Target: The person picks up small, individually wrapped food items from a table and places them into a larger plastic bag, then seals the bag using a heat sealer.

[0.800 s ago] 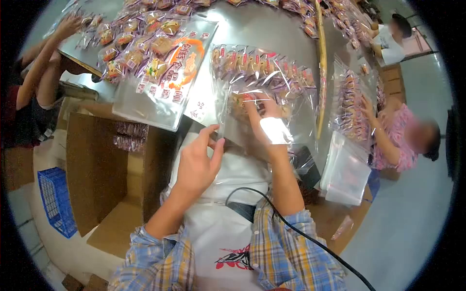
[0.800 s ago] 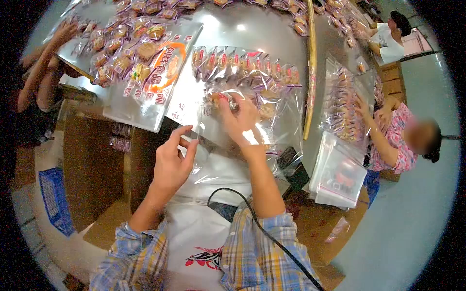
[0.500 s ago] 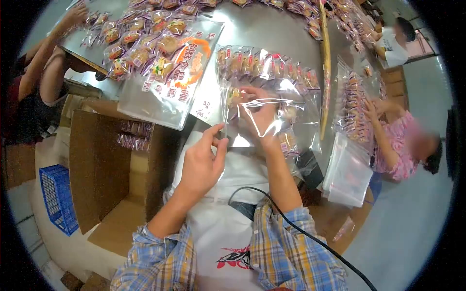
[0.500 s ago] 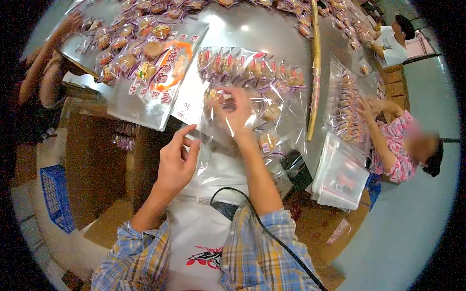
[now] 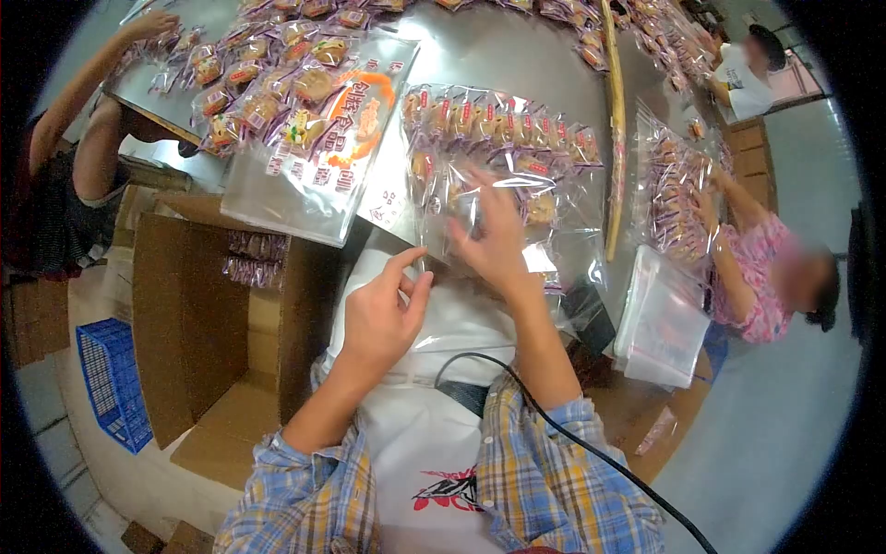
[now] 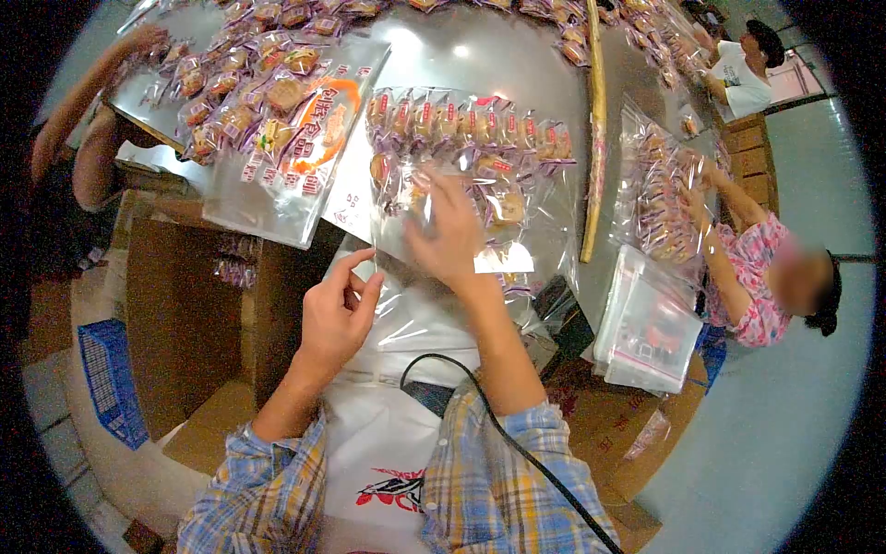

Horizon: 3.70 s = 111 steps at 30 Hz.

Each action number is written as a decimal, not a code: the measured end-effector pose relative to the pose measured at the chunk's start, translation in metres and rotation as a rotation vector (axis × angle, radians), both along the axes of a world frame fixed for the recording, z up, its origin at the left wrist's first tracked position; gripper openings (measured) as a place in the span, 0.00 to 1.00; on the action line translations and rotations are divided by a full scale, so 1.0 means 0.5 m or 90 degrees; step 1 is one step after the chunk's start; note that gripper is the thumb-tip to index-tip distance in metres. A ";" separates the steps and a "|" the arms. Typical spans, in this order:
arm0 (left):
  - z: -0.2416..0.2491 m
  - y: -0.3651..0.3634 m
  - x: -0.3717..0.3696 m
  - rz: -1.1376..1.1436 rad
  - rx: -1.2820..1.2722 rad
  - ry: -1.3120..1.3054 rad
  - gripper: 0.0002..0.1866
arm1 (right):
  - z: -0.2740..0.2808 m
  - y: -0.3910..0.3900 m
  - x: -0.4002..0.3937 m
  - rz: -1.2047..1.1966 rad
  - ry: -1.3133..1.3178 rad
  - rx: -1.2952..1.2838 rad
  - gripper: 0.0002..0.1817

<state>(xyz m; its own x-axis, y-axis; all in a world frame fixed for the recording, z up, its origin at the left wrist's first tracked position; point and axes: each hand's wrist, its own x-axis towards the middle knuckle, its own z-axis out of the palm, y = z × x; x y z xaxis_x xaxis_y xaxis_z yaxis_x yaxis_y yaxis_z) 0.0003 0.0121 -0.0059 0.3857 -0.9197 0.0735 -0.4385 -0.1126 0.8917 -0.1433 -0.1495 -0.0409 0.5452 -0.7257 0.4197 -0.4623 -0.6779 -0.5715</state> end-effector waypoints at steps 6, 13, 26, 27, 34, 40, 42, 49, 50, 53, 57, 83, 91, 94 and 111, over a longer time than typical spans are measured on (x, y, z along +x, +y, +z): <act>-0.015 0.009 0.004 -0.001 -0.005 0.005 0.16 | 0.014 0.030 -0.098 -0.080 0.163 -0.041 0.34; -0.019 0.019 0.012 0.003 -0.111 -0.064 0.12 | -0.035 -0.008 -0.035 -0.053 -0.177 0.241 0.31; -0.039 -0.037 -0.202 -0.032 -0.039 0.745 0.26 | -0.062 -0.036 0.018 -0.030 -0.494 0.679 0.36; -0.052 -0.075 -0.195 0.032 0.010 0.754 0.23 | -0.082 -0.040 0.017 -0.043 -0.464 0.648 0.35; -0.099 -0.223 -0.134 0.278 -0.008 1.032 0.11 | -0.083 -0.045 0.018 -0.057 -0.411 0.637 0.32; -0.083 -0.194 -0.109 0.318 0.035 0.999 0.12 | -0.075 -0.047 0.026 -0.058 -0.348 0.623 0.29; -0.092 -0.198 -0.104 0.309 0.008 1.007 0.13 | -0.080 -0.050 0.023 -0.070 -0.312 0.626 0.28; -0.095 -0.227 -0.093 0.337 -0.086 1.068 0.14 | -0.100 -0.040 0.025 -0.097 -0.366 0.536 0.24; -0.096 -0.226 -0.096 0.352 -0.102 1.058 0.13 | -0.094 -0.040 0.027 -0.099 -0.405 0.586 0.25; -0.099 -0.224 -0.099 0.370 -0.090 1.002 0.11 | -0.104 -0.042 0.019 -0.055 -0.409 0.524 0.26; -0.059 -0.222 -0.110 0.396 -0.016 0.911 0.10 | -0.126 -0.040 0.024 0.005 -0.439 0.455 0.30; -0.044 -0.200 -0.109 0.089 -0.039 -0.422 0.36 | -0.151 -0.025 0.014 -0.036 -0.338 0.239 0.28; -0.065 -0.202 -0.083 0.087 -0.067 -0.340 0.36 | -0.140 -0.021 0.035 -0.056 -0.537 0.260 0.33; -0.064 -0.198 -0.077 0.073 -0.063 -0.358 0.34 | -0.127 -0.010 0.032 -0.035 -0.537 0.295 0.35; -0.068 -0.208 -0.047 0.023 -0.126 -0.435 0.22 | -0.073 -0.009 -0.005 0.009 -0.122 0.028 0.35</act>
